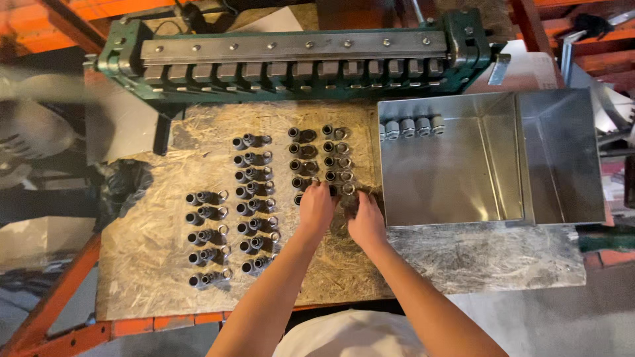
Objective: The person picks up small cylindrical metal parts from a workbench, rotates them in their hands, and places them into a metal tray. The person repeats this process for multiple parts, organizing them in rows within the tray.
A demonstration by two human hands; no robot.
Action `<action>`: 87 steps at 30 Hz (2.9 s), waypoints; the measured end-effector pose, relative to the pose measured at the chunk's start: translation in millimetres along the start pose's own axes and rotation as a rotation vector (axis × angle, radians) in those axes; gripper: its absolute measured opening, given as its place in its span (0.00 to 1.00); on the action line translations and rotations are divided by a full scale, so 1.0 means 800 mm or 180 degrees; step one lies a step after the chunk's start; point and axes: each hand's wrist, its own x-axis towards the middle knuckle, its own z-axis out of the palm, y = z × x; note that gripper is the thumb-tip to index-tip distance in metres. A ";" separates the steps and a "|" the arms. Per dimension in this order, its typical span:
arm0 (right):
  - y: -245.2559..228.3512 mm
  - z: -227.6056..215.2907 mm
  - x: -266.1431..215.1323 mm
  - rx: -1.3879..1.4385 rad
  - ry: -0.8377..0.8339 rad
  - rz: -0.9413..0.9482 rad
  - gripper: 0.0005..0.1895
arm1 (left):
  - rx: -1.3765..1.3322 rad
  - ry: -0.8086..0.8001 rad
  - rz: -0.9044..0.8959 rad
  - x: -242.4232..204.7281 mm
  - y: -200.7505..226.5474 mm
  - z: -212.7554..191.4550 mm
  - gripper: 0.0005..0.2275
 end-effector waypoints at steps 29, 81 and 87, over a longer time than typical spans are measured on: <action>-0.008 0.025 0.082 -0.2083 -0.0425 -0.0429 0.34 | -0.3507 0.0008 -0.2098 -0.196 -0.054 -0.173 0.24; -0.105 -0.192 -0.201 0.1389 0.0400 -0.2901 0.27 | -0.5584 -0.0633 -0.0837 -0.216 0.046 -0.330 0.27; -0.099 -0.184 -0.203 0.2183 -0.0287 -0.2141 0.28 | -0.4978 -0.0637 -0.0171 -0.221 0.043 -0.341 0.27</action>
